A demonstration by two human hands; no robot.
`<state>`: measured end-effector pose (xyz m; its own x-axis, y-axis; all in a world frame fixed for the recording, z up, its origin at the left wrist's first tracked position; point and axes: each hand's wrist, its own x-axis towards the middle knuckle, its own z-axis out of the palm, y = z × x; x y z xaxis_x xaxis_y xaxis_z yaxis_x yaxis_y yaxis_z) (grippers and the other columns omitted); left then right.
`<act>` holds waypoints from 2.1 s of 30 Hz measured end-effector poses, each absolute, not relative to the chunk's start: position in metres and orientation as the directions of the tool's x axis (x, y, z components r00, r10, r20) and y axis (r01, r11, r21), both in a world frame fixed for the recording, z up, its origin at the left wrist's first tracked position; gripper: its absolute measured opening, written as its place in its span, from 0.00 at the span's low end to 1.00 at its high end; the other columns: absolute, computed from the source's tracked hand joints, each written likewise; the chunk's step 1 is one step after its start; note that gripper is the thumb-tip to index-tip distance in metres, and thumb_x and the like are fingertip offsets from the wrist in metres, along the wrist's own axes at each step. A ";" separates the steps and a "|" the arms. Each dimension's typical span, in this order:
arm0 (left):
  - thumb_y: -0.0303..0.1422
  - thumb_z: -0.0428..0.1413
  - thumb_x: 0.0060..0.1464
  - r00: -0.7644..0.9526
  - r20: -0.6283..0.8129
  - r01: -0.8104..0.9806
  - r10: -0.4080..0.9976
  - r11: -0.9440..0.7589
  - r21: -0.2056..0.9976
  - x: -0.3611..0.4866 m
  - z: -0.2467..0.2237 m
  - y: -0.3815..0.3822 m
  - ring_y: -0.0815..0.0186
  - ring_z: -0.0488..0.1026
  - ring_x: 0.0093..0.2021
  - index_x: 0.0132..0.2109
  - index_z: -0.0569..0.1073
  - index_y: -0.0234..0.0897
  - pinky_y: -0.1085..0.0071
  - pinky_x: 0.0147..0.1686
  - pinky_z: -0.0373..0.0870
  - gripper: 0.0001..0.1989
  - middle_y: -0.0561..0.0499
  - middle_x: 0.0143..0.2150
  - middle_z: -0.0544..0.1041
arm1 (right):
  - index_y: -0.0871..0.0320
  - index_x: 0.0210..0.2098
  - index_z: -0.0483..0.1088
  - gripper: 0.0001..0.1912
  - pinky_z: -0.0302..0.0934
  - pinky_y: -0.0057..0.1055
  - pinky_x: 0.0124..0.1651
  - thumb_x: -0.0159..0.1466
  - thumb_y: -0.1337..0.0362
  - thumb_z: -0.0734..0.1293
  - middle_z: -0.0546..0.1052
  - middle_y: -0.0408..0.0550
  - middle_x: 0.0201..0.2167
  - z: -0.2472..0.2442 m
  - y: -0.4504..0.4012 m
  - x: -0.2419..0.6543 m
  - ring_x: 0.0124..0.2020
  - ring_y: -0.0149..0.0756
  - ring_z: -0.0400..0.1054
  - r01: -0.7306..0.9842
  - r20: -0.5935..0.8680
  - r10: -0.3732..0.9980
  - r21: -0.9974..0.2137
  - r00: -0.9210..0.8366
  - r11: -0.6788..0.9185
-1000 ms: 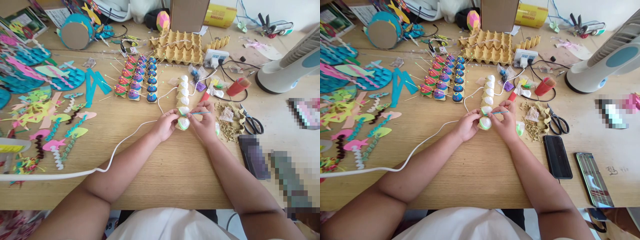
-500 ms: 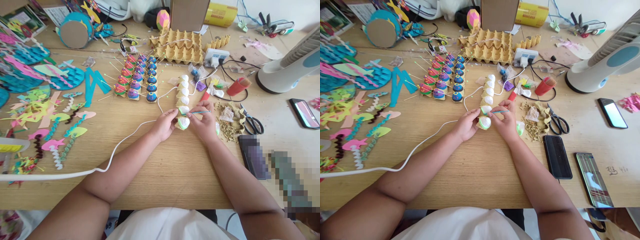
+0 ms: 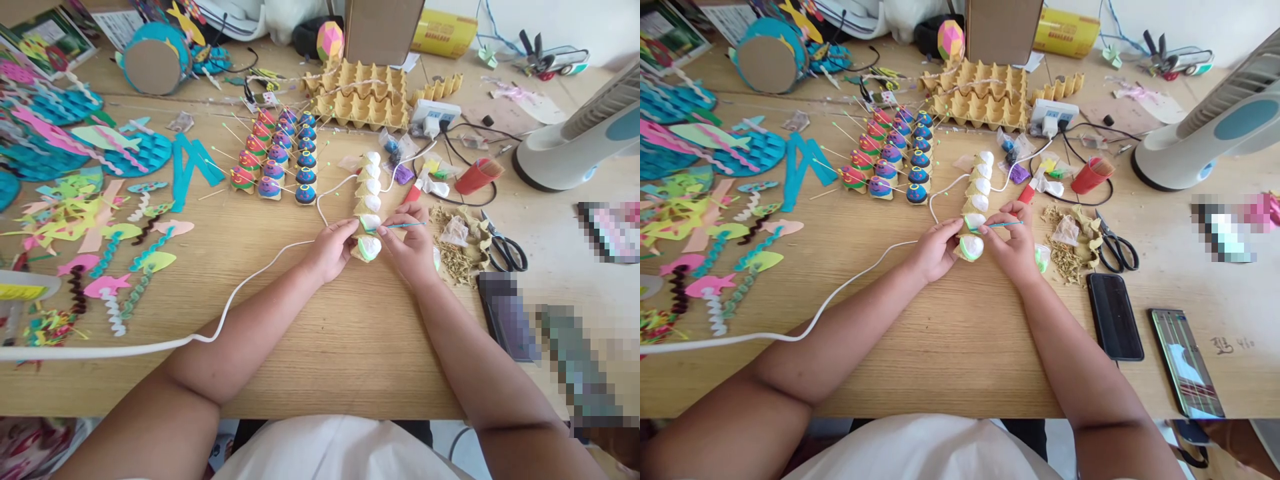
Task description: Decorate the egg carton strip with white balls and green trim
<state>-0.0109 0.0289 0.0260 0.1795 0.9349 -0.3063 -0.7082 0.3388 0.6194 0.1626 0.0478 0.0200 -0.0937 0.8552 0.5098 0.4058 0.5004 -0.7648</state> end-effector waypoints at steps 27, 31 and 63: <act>0.29 0.65 0.58 0.170 -0.306 -0.682 0.937 0.336 0.650 -0.009 0.024 0.027 0.70 0.75 0.29 0.36 0.82 0.33 0.73 0.34 0.69 0.03 0.50 0.33 0.84 | 0.49 0.34 0.79 0.13 0.62 0.54 0.65 0.64 0.47 0.75 0.70 0.50 0.46 0.021 0.047 0.162 0.55 0.46 0.68 0.448 0.531 0.842 -0.734 -0.090 0.511; 0.29 0.65 0.57 0.160 -0.316 -0.677 0.935 0.337 0.655 -0.009 0.023 0.027 0.71 0.74 0.28 0.35 0.82 0.33 0.73 0.33 0.68 0.04 0.51 0.31 0.82 | 0.50 0.35 0.79 0.12 0.63 0.55 0.65 0.64 0.49 0.75 0.70 0.50 0.46 0.020 0.048 0.163 0.55 0.46 0.68 0.454 0.538 0.838 -0.727 -0.089 0.515; 0.26 0.63 0.58 0.143 -0.338 -0.673 0.930 0.341 0.656 -0.008 0.029 0.027 0.72 0.74 0.28 0.33 0.80 0.33 0.74 0.30 0.66 0.05 0.52 0.30 0.80 | 0.50 0.35 0.80 0.11 0.63 0.52 0.64 0.64 0.50 0.76 0.70 0.49 0.48 0.018 0.049 0.164 0.55 0.45 0.68 0.432 0.527 0.844 -0.742 -0.097 0.513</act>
